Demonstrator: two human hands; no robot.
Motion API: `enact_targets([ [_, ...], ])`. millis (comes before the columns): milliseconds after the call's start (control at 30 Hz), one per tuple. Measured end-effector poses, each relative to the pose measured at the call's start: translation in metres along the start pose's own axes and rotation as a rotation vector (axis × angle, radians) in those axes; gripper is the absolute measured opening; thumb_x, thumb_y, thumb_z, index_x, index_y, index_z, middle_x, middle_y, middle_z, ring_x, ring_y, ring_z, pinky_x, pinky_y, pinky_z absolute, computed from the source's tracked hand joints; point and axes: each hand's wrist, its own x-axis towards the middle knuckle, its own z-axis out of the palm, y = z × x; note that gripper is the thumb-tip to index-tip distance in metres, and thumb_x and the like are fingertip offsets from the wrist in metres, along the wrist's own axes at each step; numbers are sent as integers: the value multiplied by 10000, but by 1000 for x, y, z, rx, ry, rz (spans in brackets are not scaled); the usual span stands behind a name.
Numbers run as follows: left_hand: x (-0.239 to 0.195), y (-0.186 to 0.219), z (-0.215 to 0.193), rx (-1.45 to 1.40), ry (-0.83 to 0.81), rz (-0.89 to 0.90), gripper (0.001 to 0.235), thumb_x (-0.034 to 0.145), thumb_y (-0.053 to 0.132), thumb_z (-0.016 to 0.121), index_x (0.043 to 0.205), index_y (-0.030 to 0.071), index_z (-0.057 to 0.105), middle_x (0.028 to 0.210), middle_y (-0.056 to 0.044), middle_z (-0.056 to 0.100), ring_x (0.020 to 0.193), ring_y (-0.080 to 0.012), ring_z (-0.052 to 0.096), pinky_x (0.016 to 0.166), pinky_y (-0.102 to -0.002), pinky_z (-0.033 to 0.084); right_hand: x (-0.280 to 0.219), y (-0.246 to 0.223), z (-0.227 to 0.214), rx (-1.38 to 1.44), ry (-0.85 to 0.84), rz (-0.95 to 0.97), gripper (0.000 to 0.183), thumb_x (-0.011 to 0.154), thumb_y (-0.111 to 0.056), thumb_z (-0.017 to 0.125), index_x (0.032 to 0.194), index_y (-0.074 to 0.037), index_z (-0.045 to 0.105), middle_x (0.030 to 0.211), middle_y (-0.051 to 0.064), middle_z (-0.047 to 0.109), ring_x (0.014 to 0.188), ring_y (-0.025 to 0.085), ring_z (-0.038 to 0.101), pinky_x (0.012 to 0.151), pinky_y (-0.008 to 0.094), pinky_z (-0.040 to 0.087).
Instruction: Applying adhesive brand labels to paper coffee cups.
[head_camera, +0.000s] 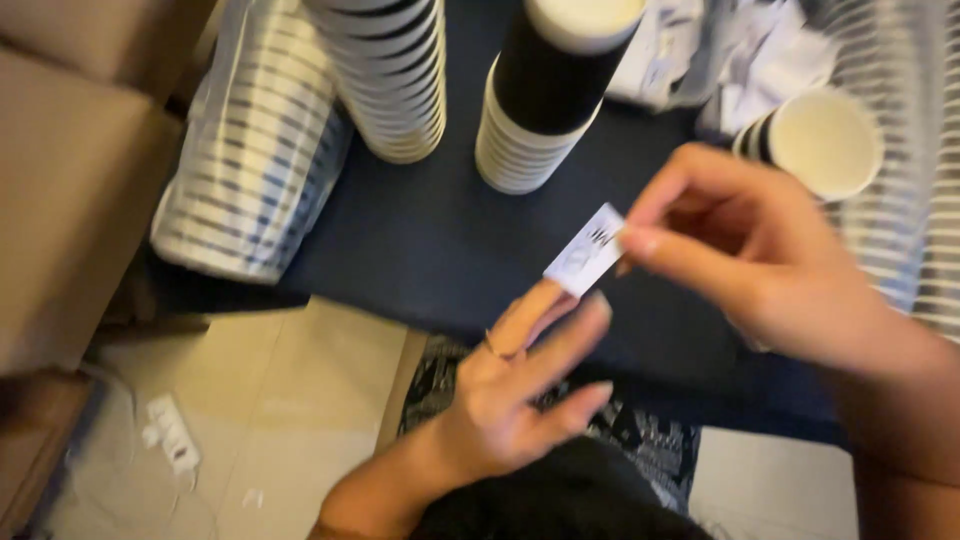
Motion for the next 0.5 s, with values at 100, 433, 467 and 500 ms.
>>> enact_targets([
  [100,-3,19,-11,110,239,-95,441,956,152,764,1310,-62,611,1290,-222,697,1173,-310,745,1092,-377,593,-14,21,30,155,-113,-10,111,959,-131,687,911,-75,604,816,68,734,792,104,677,757,215,519],
  [433,-21,31,-22,-447,486,-446,197,881,-84,766,1030,-4,664,1081,-177,709,1017,-204,734,996,-292,643,-48,67,106,266,-11,-188,91,943,-37,718,1018,-26,667,945,63,682,882,110,613,854,238,516],
  [467,-20,33,-25,-369,446,-424,177,900,-78,759,1039,2,683,1085,-166,701,1014,-200,731,993,-286,649,-50,70,106,286,43,-201,106,941,-20,715,1035,-11,667,967,85,685,891,125,627,857,242,520],
  [500,-18,34,-28,-290,404,-399,160,919,-73,751,1048,8,701,1089,-156,693,1011,-195,727,990,-279,656,-52,74,106,307,99,-216,121,940,-3,711,1053,3,667,989,108,687,899,140,640,859,245,524],
])
